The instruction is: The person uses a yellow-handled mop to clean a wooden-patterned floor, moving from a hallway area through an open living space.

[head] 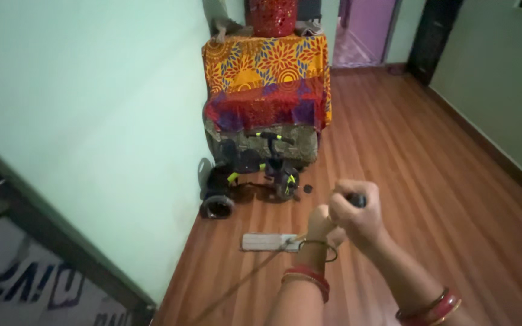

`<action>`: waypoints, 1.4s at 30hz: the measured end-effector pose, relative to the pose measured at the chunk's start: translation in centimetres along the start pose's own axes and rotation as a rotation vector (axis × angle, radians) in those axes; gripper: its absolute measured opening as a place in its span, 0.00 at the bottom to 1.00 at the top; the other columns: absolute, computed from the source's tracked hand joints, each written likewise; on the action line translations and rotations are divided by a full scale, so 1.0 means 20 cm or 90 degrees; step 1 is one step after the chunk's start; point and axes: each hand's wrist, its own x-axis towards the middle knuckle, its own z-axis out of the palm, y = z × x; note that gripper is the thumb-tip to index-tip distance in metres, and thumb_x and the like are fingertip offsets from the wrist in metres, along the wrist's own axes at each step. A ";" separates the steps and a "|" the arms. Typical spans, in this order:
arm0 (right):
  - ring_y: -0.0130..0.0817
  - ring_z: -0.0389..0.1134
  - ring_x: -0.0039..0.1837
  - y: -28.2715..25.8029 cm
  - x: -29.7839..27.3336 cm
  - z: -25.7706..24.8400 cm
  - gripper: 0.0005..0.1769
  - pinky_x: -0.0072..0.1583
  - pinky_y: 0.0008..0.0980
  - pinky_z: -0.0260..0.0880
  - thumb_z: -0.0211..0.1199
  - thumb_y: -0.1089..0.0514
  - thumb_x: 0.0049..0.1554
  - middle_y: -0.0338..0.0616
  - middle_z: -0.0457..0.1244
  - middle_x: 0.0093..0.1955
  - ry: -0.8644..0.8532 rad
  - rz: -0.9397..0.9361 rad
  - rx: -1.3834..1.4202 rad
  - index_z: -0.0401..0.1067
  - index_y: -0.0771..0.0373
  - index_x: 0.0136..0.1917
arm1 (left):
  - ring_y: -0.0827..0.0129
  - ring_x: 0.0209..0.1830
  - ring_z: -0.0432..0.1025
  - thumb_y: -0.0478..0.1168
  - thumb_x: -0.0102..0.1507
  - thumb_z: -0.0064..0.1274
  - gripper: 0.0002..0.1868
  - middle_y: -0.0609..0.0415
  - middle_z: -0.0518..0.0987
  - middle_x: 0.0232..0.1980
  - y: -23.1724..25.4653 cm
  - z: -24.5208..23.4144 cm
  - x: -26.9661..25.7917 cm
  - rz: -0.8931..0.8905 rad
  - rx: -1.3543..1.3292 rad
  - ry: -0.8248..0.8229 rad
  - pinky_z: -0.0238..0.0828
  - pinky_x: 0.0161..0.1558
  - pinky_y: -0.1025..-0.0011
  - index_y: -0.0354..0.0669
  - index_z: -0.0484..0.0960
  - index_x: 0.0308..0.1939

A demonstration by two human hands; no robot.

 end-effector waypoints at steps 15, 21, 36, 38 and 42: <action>0.22 0.56 0.27 -0.90 -1.12 0.20 0.15 0.29 0.28 0.54 0.55 0.69 0.51 0.35 0.53 0.24 -0.035 0.082 0.073 0.59 0.66 0.25 | 0.42 0.41 0.78 0.50 0.56 0.57 0.19 0.35 0.81 0.35 0.73 -0.20 -1.35 -0.086 -0.039 -0.009 0.73 0.41 0.54 0.35 0.82 0.36; 0.23 0.55 0.26 -1.25 -1.50 0.20 0.15 0.28 0.29 0.60 0.56 0.68 0.52 0.34 0.53 0.24 -0.042 0.150 0.087 0.59 0.64 0.25 | 0.42 0.41 0.78 0.51 0.57 0.56 0.21 0.33 0.81 0.35 0.98 -0.23 -1.81 -0.113 -0.047 0.034 0.73 0.41 0.54 0.34 0.82 0.37; 0.28 0.58 0.24 -2.32 -2.92 -0.40 0.15 0.28 0.31 0.55 0.56 0.68 0.49 0.42 0.58 0.21 -0.125 0.102 -0.002 0.62 0.65 0.22 | 0.40 0.41 0.77 0.51 0.58 0.56 0.22 0.33 0.80 0.35 1.91 0.24 -3.31 -0.052 -0.006 0.057 0.72 0.42 0.54 0.32 0.81 0.39; 0.28 0.56 0.23 -2.44 -2.98 -0.45 0.16 0.28 0.31 0.54 0.56 0.68 0.49 0.42 0.57 0.21 -0.128 0.106 0.010 0.61 0.64 0.22 | 0.42 0.39 0.78 0.52 0.58 0.56 0.22 0.35 0.81 0.34 2.03 0.23 -3.42 -0.039 -0.024 0.018 0.72 0.41 0.54 0.33 0.81 0.39; 0.29 0.53 0.22 -2.61 -3.04 -0.59 0.15 0.26 0.33 0.51 0.54 0.69 0.48 0.43 0.55 0.20 -0.105 0.102 0.023 0.61 0.65 0.21 | 0.46 0.36 0.79 0.55 0.62 0.58 0.23 0.38 0.81 0.33 2.24 0.25 -3.52 0.024 -0.101 -0.085 0.73 0.39 0.55 0.33 0.81 0.39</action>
